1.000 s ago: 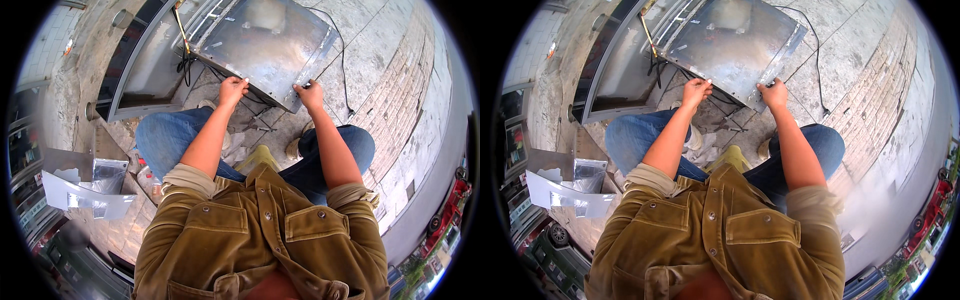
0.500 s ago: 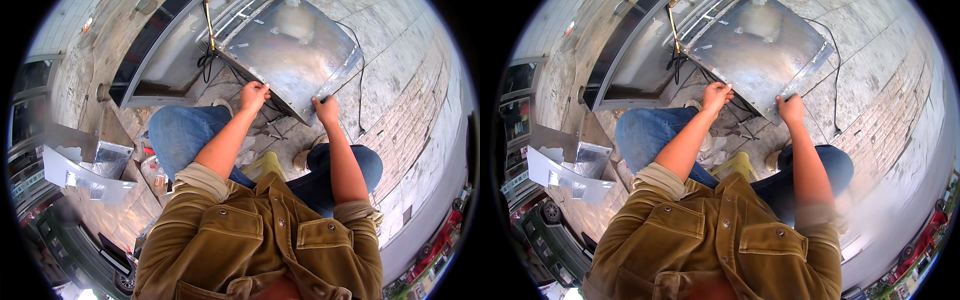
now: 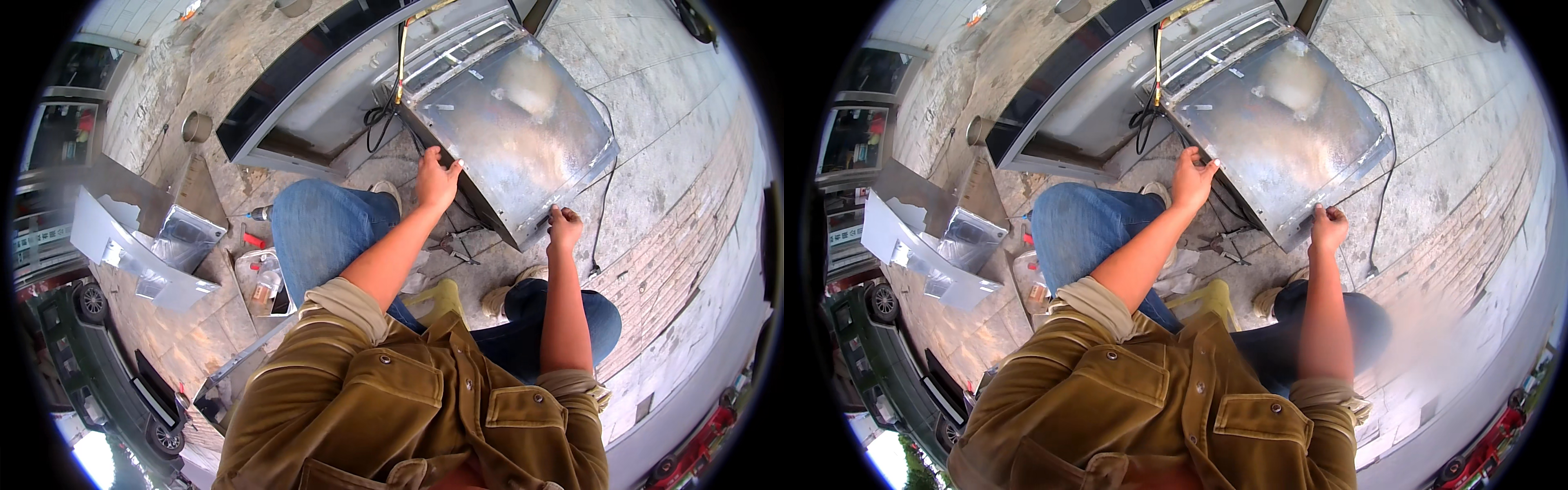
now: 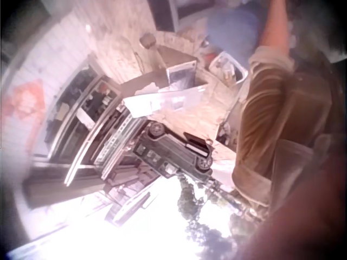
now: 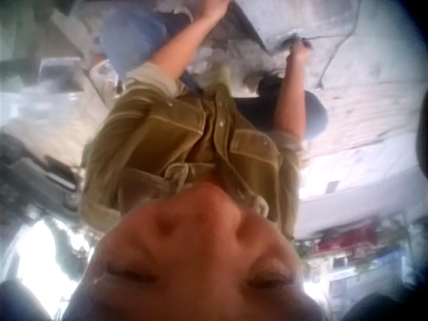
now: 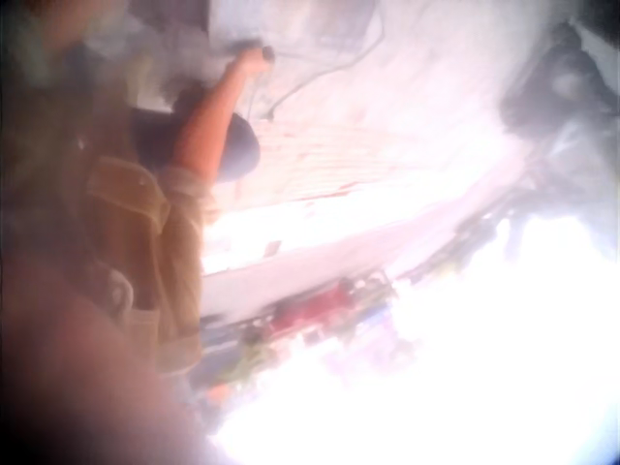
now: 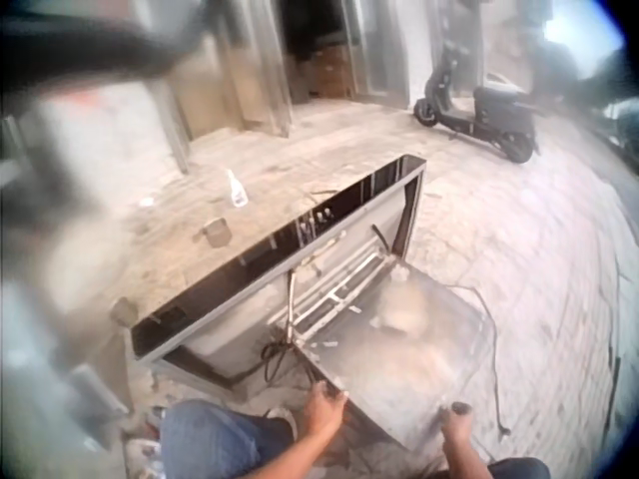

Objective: The person carries metal panels and a filter from a workshop to an outdoor area. They place the components on the ground and then use a power drill to screw a metal cover onto a stainless steel range hood.

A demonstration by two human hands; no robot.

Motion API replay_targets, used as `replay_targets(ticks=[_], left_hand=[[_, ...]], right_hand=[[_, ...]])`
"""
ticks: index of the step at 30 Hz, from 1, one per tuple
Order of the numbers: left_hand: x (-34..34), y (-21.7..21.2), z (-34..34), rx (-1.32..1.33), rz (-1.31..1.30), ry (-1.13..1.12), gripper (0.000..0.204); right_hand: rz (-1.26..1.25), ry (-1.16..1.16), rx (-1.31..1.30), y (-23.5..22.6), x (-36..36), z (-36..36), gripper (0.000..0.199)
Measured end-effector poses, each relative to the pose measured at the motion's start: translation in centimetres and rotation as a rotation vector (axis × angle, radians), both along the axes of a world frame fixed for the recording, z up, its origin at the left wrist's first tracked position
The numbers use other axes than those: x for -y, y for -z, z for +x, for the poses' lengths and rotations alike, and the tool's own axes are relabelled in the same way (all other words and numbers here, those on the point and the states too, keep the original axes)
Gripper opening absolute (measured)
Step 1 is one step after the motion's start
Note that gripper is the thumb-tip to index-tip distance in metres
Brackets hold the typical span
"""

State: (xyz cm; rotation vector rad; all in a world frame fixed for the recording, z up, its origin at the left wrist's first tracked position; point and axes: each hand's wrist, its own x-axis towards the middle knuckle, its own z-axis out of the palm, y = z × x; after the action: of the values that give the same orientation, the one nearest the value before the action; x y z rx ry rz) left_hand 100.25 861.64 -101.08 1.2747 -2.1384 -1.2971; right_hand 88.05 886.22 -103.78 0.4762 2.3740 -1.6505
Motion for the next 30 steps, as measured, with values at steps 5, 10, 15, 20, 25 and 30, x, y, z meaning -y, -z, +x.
replay_targets(ticks=[5, 10, 15, 20, 25, 30], left_hand=[[-0.5, -5.2, -1.6, 0.215, -0.550, 0.406, 0.068], [1.0, -4.1, -3.9, 0.397, -0.577, 0.556, 0.074], [1.6, -3.3, -4.4, 0.437, -0.590, 0.604, 0.074], [1.9, -4.3, -5.0, 0.502, -0.585, 0.676, 0.074], [2.4, -4.9, -5.2, 0.531, -0.622, 0.750, 0.073], [2.3, -5.3, -5.4, 0.510, -0.644, 0.731, 0.069]], right_hand=[[-0.036, 0.003, 0.084, -0.5, -0.9, -0.3, 0.019], [-0.033, -0.059, 0.118, -1.0, -1.0, -0.5, 0.019], [0.434, -0.158, -0.341, -3.8, 1.2, -1.0, 0.052], [0.646, -0.320, -0.637, -5.3, 2.9, -2.6, 0.064], [0.674, -0.349, -0.660, -2.7, 3.2, -3.1, 0.071], [0.648, -0.303, -0.685, -1.7, 3.6, -3.2, 0.076]])
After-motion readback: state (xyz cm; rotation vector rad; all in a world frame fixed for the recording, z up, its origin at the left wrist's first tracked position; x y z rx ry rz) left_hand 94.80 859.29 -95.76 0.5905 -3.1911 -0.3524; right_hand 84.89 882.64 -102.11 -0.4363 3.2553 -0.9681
